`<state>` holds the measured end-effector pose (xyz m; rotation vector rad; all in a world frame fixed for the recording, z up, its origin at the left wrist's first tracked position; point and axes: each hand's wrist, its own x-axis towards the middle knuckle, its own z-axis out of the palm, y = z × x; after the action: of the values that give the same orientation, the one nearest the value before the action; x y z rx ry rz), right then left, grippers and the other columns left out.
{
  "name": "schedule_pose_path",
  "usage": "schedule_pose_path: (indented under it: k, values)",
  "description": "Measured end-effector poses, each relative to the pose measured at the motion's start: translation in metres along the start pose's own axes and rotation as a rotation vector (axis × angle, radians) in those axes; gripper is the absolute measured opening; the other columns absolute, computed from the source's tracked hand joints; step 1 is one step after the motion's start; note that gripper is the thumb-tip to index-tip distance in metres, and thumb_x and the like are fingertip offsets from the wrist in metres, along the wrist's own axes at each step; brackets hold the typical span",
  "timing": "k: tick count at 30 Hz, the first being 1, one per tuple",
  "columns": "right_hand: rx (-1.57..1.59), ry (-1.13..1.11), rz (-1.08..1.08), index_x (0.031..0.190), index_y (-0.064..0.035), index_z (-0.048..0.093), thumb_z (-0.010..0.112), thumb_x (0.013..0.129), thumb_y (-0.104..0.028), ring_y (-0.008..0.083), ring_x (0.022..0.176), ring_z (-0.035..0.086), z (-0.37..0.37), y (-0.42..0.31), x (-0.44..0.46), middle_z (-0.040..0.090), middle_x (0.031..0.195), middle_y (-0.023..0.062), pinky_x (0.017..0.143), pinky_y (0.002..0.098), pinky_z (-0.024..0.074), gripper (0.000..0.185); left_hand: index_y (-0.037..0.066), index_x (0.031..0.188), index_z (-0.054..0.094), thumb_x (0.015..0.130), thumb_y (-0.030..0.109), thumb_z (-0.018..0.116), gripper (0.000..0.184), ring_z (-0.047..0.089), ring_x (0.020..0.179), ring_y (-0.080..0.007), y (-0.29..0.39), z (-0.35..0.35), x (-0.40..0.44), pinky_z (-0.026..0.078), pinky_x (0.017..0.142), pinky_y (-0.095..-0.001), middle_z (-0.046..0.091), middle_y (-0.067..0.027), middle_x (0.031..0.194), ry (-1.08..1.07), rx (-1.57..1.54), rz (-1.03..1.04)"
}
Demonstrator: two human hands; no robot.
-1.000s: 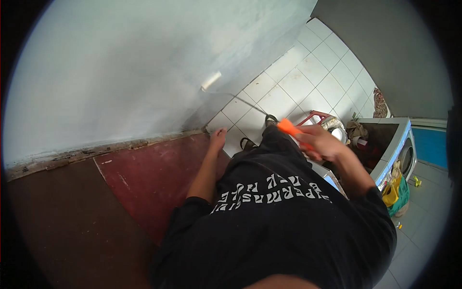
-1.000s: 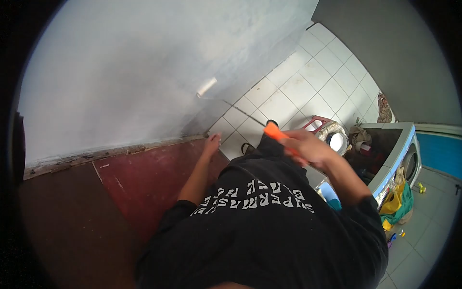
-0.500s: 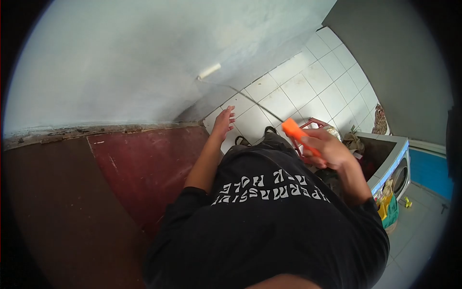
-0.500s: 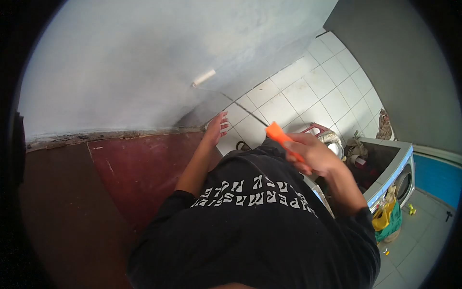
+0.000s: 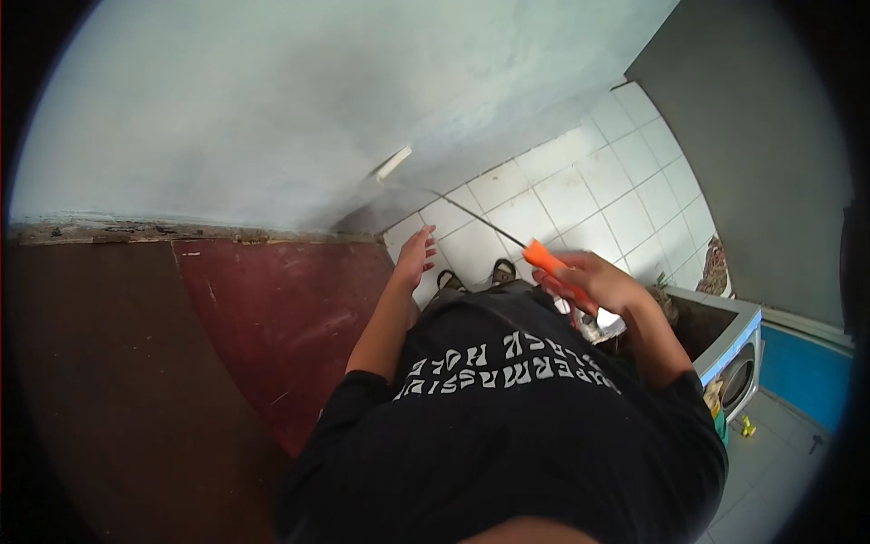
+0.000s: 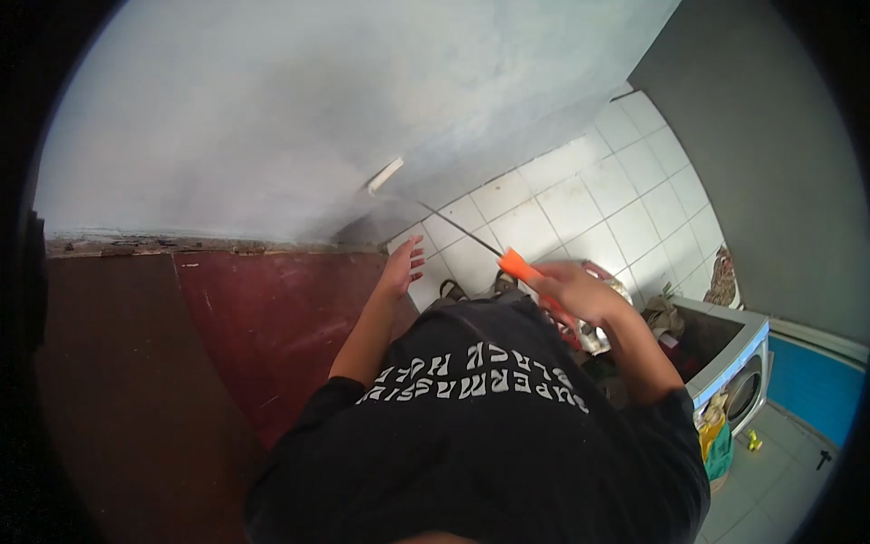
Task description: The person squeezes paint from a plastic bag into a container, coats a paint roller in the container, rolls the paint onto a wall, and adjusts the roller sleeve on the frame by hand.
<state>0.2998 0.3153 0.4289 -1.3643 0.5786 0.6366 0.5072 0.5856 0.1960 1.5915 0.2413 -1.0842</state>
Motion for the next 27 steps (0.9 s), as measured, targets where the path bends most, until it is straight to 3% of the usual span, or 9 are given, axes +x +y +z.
schedule_pose_path:
  k: [3,7,8,9,15,17,18,23,27]
  values:
    - [-0.236,0.035,0.007,0.117,-0.0034,0.062,0.056,0.091,-0.021,0.0130,0.062,0.061,-0.037,0.005,-0.038,0.065,0.084,0.0065,0.057,0.0246,0.0487,0.032,0.021,0.129,0.054,0.093,0.055,0.044,0.050,0.048,0.096,-0.0154,0.004,0.011,0.000,0.041,0.077,-0.0325,0.052,-0.0031,0.115,-0.050,0.010,-0.006]
    - [-0.256,0.129,0.072,0.122,-0.0044,0.061,0.073,0.080,-0.015,0.0188,0.132,0.037,-0.065,0.025,-0.064,0.059,0.125,0.0136,0.106,0.0289,0.0277,0.044,0.025,0.137,0.047,0.092,0.062,0.038,0.058,0.045,0.108,-0.0211,0.011,0.033,0.003,0.041,0.081,-0.0368,0.045,-0.0087,0.132,-0.351,0.217,-0.100]
    - [-0.183,0.150,0.082,0.117,-0.0049,0.064,0.076,0.076,-0.012,0.0178,0.131,0.040,-0.072,0.038,-0.065,0.059,0.126,0.0114,0.103,0.0275,0.0310,0.043,0.025,0.138,0.046,0.093,0.062,0.037,0.059,0.045,0.108,-0.0212,0.018,0.043,-0.004,0.040,0.084,-0.0379,0.045,-0.0087,0.132,-0.387,0.273,-0.099]
    - [-0.271,0.144,-0.096,0.116,-0.0076,0.066,0.076,0.077,-0.013,0.0028,0.051,0.041,-0.078,0.053,-0.064,0.056,0.065,-0.0062,0.045,0.0212,0.0338,0.040,0.025,0.139,0.045,0.093,0.062,0.036,0.060,0.045,0.109,-0.0212,0.025,0.054,-0.011,0.040,0.087,-0.0390,0.045,-0.0087,0.132,-0.422,0.331,-0.097]
    - [-0.080,0.181,-0.170,0.116,-0.0083,0.067,0.079,0.072,-0.005,0.0023,0.046,0.043,-0.099,0.092,-0.087,0.057,0.065,-0.0063,0.044,0.0194,0.0361,0.045,0.018,0.135,0.049,0.097,0.049,0.041,0.049,0.049,0.106,-0.0173,0.059,0.101,-0.038,0.043,0.085,-0.0351,0.050,-0.0063,0.125,-0.310,0.225,0.218]
    - [0.029,0.135,-0.089,0.120,-0.0097,0.065,0.083,0.067,-0.010,0.0193,0.131,0.037,-0.105,0.106,-0.085,0.057,0.127,0.0088,0.104,0.0304,0.0320,0.056,0.015,0.132,0.050,0.099,0.044,0.042,0.045,0.050,0.103,-0.0154,0.081,0.121,-0.052,0.043,0.083,-0.0324,0.052,-0.0047,0.122,-0.273,0.114,0.344]
    - [0.057,0.108,-0.140,0.120,-0.0106,0.065,0.084,0.065,-0.010,0.0240,0.132,0.035,-0.104,0.110,-0.080,0.055,0.129,0.0104,0.107,0.0345,0.0293,0.058,0.013,0.130,0.051,0.099,0.042,0.043,0.044,0.051,0.101,-0.0140,0.094,0.131,-0.057,0.043,0.081,-0.0306,0.054,-0.0036,0.118,-0.284,0.026,0.400]
    - [0.102,0.006,-0.351,0.127,-0.0105,0.059,0.079,0.072,-0.009,0.0084,0.061,0.052,-0.104,0.112,-0.051,0.061,0.079,0.0009,0.048,0.0185,0.0401,0.058,0.011,0.124,0.053,0.098,0.048,0.040,0.047,0.051,0.099,-0.0146,0.159,0.162,-0.085,0.042,0.082,-0.0332,0.057,-0.0026,0.109,-0.472,-0.380,0.473]
    - [0.345,-0.010,-0.459,0.132,-0.0071,0.053,0.075,0.075,-0.004,0.0037,0.051,0.044,-0.090,0.088,-0.039,0.056,0.071,-0.0034,0.048,0.0180,0.0376,0.062,0.013,0.122,0.053,0.098,0.051,0.038,0.048,0.051,0.101,-0.0154,0.200,0.170,-0.112,0.041,0.084,-0.0350,0.057,-0.0023,0.109,-0.568,-0.518,0.580]
